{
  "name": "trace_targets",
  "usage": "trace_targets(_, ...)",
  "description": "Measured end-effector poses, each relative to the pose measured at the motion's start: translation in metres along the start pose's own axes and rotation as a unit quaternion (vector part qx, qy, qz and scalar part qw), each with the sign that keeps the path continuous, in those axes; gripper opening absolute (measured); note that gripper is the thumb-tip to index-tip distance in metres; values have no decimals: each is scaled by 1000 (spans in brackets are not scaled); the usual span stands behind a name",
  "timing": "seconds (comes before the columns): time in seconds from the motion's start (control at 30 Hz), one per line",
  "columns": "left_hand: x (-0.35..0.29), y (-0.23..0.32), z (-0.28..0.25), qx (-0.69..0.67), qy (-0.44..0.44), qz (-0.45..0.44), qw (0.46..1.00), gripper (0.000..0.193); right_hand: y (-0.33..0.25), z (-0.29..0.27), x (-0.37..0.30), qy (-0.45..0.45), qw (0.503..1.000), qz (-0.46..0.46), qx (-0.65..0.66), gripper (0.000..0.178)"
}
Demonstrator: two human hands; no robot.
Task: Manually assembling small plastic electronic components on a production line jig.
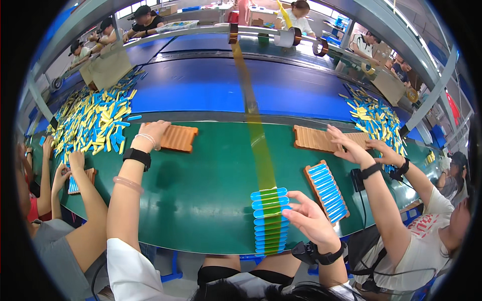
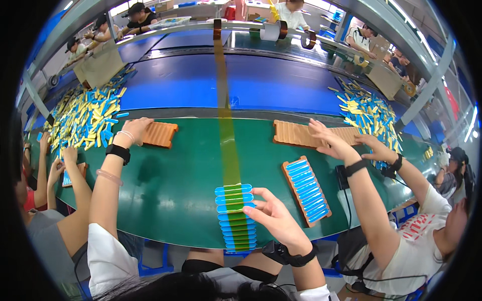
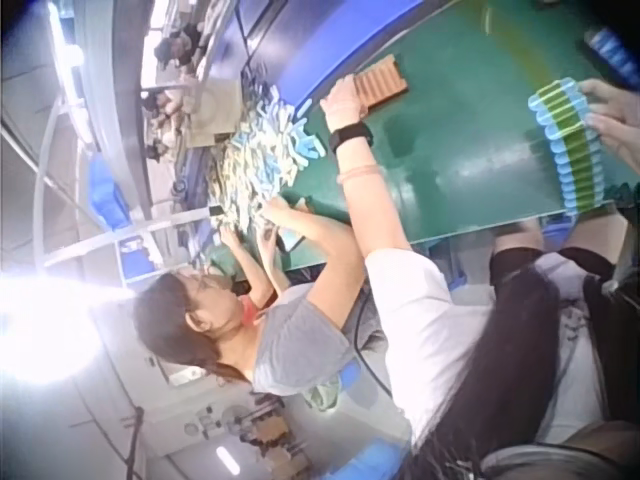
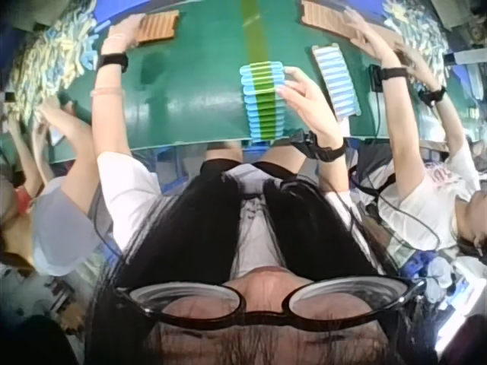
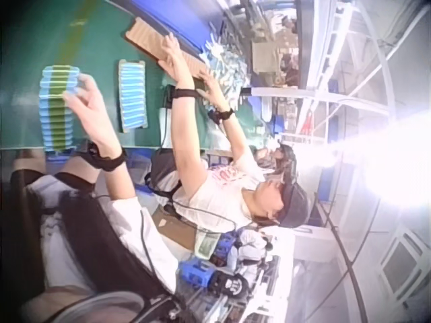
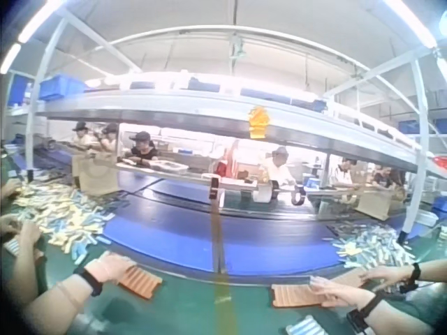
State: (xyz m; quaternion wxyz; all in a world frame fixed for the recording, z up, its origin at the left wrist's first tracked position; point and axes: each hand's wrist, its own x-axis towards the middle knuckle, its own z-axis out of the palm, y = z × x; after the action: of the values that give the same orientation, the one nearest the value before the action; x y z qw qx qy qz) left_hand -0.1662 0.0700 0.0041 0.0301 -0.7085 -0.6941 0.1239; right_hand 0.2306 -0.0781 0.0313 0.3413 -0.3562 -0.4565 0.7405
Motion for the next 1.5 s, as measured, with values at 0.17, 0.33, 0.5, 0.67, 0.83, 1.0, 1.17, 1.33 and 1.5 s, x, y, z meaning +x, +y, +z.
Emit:
trace_targets(0.17, -18, 49, 16, -183, 195, 7, 964, 50, 5, 14, 5, -20, 1000, -16, -3, 34)
trace_targets(0.33, -107, 178, -21, -870, -284, 90, 392, 29, 17, 17, -1, 26, 988, -79, -132, 40)
trace_targets(0.5, -136, 172, -12, -889, -217, 51, 399, 22, 38, -29, -51, 304, 779, -201, -510, 63)
trace_targets(0.67, -144, 163, -9, -900, -190, 26, 391, 21, 52, -81, -101, 442, 711, -132, -531, 93)
trace_targets(0.83, -142, 173, -5, -904, -176, 40, 387, 18, 58, -95, -91, 392, 766, -132, -492, 103)
trace_targets(1.0, -147, 164, -5, -914, -172, 25, 366, 17, 74, -64, -95, 385, 732, -160, -539, 99)
trace_targets(1.17, -157, 143, -8, -927, -133, 1, 352, 15, 94, -3, -90, 340, 732, -151, -571, 103)
trace_targets(1.33, -162, 119, -4, -945, -89, 7, 314, 21, 105, 46, -56, 303, 733, -213, -571, 99)
trace_targets(1.5, -166, 117, -24, -945, -79, 1, 316, 21, 108, 74, -15, 297, 766, -184, -539, 95)
